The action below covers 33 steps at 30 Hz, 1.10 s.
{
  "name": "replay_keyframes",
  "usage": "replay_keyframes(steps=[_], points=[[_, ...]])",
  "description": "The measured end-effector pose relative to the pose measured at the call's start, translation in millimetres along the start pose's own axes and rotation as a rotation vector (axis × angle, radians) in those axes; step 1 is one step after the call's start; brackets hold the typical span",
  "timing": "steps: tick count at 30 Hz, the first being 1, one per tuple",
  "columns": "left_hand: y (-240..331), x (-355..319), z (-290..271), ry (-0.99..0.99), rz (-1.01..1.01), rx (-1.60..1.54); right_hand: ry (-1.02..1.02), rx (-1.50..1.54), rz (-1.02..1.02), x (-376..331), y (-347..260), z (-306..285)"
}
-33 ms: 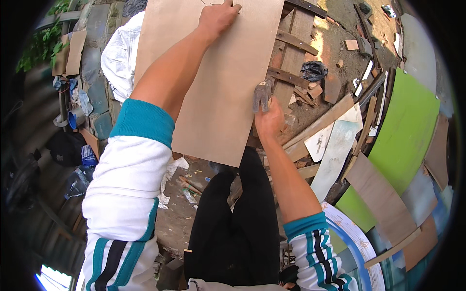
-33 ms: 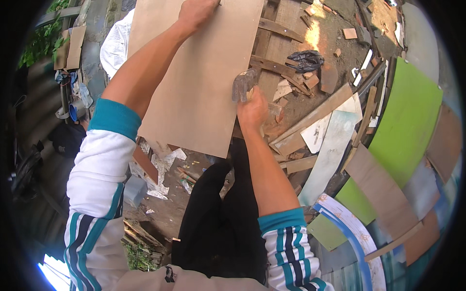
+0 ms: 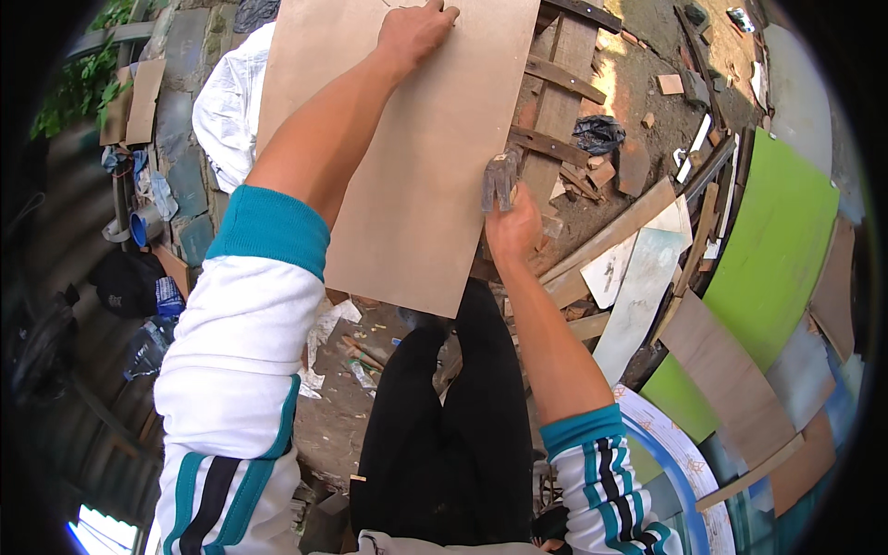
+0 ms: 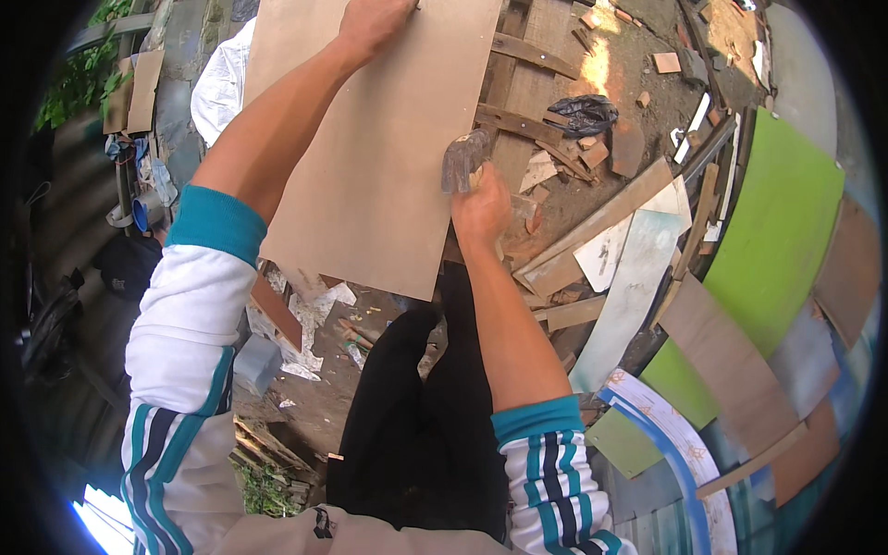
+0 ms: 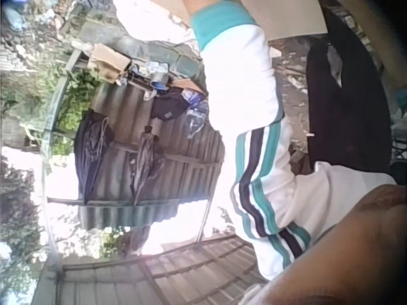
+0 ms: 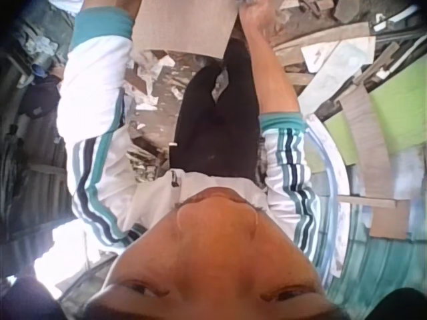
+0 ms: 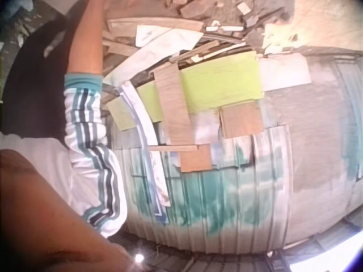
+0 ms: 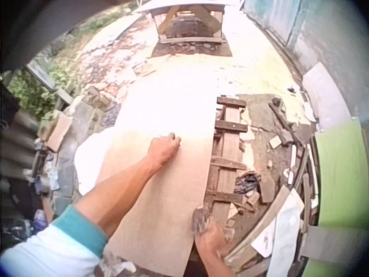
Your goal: The person repeatedly hammers nails into a large flat wooden board using a claw hammer. They hold the board steady with the left hand and strike each nail with the right hand, working across the surface.
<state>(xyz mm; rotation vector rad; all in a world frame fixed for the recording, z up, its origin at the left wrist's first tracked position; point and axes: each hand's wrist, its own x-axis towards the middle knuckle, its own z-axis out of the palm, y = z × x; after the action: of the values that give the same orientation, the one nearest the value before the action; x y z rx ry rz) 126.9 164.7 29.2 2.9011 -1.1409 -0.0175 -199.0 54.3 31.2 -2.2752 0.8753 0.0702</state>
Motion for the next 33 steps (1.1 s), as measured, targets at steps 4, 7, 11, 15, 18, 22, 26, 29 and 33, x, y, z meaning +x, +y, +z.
replay_keyframes(steps=[4,7,11,15,18,22,26,29,33], points=[[3.2,12.0,2.9,0.014,-0.008,0.057,0.000,-0.002,0.023,10.0,-3.3,2.8],[6.0,3.4,4.2,0.015,-0.023,0.047,0.031,0.003,-0.011,9.6,-6.1,5.1],[33.4,-50.0,-4.7,-0.085,-0.210,-0.294,-0.073,-0.074,0.085,13.8,-12.3,-2.2],[43.2,-136.7,-13.1,0.058,-0.357,-0.686,0.018,-0.086,0.026,16.0,-1.8,4.6],[30.0,-207.6,-20.2,0.121,-0.451,-0.747,0.016,-0.070,0.094,15.5,-7.8,5.5],[8.6,-266.3,-30.4,-0.029,-0.688,-0.891,0.007,-0.070,0.199,14.8,-19.3,-1.2],[-13.7,-293.2,-19.5,0.098,-0.536,-0.935,0.069,-0.054,0.200,11.2,-14.1,-2.3],[-27.1,-302.4,-5.3,0.268,-0.286,-0.841,0.360,-0.064,-0.159,-27.0,-28.8,8.5],[-31.3,-303.1,-3.9,0.261,-0.138,-0.833,0.204,-0.083,-0.115,-117.6,-70.2,37.4]])
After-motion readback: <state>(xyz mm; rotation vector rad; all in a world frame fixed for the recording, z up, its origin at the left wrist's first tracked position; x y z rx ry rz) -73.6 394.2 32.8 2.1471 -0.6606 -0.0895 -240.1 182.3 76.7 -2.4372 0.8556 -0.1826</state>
